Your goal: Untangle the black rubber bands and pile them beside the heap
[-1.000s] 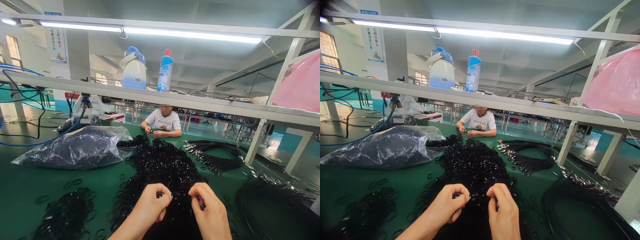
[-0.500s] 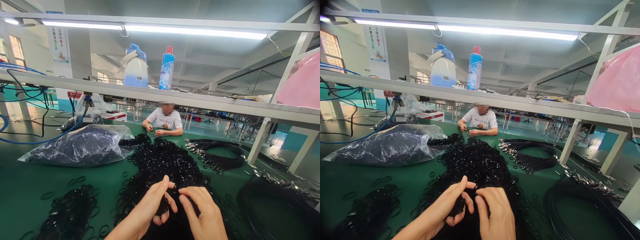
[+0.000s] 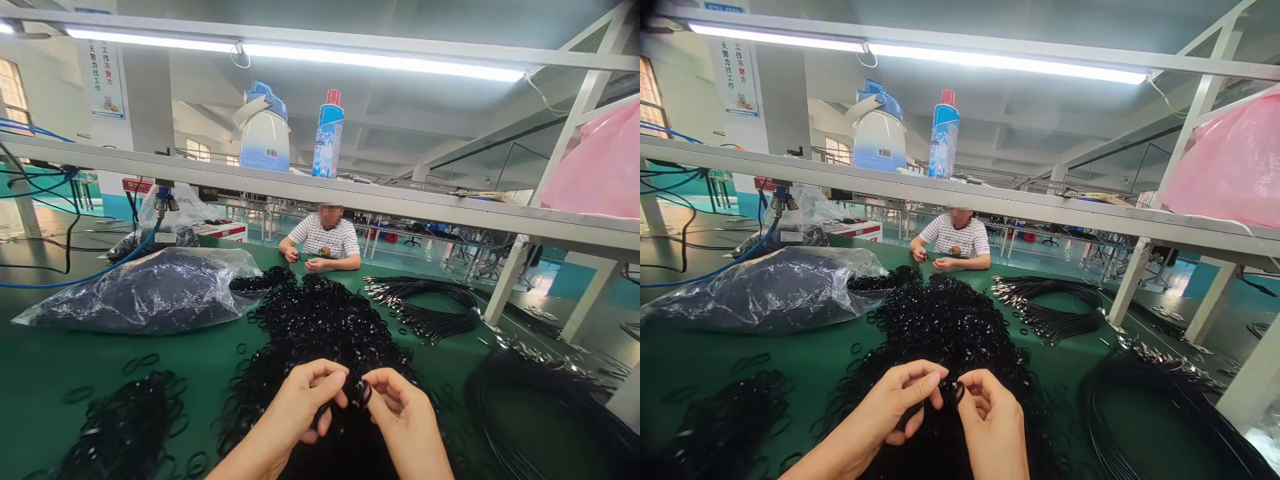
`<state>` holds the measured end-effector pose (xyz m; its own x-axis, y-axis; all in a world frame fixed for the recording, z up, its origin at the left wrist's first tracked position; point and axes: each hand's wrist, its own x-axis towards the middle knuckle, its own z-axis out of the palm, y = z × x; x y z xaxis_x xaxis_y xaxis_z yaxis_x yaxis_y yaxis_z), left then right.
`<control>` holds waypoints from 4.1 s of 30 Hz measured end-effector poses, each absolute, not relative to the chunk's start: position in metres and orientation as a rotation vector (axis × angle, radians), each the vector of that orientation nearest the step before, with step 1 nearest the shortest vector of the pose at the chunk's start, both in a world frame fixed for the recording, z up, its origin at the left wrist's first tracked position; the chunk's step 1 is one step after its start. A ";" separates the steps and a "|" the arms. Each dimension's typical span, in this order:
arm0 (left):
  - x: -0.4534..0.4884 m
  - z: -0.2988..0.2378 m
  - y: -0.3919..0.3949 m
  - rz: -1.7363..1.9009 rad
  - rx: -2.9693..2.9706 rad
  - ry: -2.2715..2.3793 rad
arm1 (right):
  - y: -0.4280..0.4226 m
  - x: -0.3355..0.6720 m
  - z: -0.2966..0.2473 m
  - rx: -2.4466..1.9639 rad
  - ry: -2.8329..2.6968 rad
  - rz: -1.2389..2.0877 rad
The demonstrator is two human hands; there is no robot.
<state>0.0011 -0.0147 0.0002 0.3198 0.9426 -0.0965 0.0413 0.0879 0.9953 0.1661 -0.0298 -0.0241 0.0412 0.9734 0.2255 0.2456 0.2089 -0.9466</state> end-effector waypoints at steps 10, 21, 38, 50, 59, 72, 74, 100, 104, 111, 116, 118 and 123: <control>0.005 -0.007 -0.018 1.010 1.587 1.052 | -0.029 0.159 -0.030 -1.130 -1.391 0.934; 0.008 -0.003 -0.013 1.059 1.352 1.105 | -0.025 0.166 -0.032 -1.208 -1.312 0.964; 0.004 0.011 -0.020 0.992 1.447 1.108 | -0.026 0.170 -0.028 -1.229 -1.290 0.870; 0.008 -0.001 -0.025 0.907 1.620 1.131 | -0.031 0.157 -0.032 -1.318 -1.419 0.575; 0.003 0.007 -0.017 0.874 1.285 1.069 | -0.026 0.182 -0.027 -1.368 -1.598 0.350; 0.003 0.004 -0.020 0.870 1.442 1.045 | -0.031 0.169 -0.024 -1.398 -1.615 0.479; 0.003 0.002 -0.018 0.897 1.427 1.064 | -0.030 0.175 -0.024 -1.451 -1.583 0.410; 0.005 -0.002 -0.021 0.974 1.728 1.165 | -0.041 0.159 -0.018 -1.455 -1.849 0.272; 0.001 -0.005 -0.015 0.969 1.721 1.235 | -0.038 0.166 -0.013 -1.493 -1.703 0.260; -0.001 -0.006 -0.010 0.958 1.596 1.159 | -0.029 0.190 -0.019 -1.720 -1.749 0.091; 0.001 -0.002 -0.015 0.858 1.357 1.120 | -0.037 0.177 -0.016 -1.582 -1.796 -0.009; 0.002 -0.002 -0.017 0.849 1.305 1.072 | -0.042 0.163 -0.014 -1.423 -1.890 0.146; 0.004 -0.002 -0.022 0.841 1.284 1.057 | -0.046 0.144 -0.018 -1.261 -1.971 0.377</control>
<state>0.0035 -0.0218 -0.0018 0.3230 0.9356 -0.1427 0.0720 0.1260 0.9894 0.1443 -0.0463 -0.0182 -0.2310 0.8705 0.4346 0.6486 0.4708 -0.5981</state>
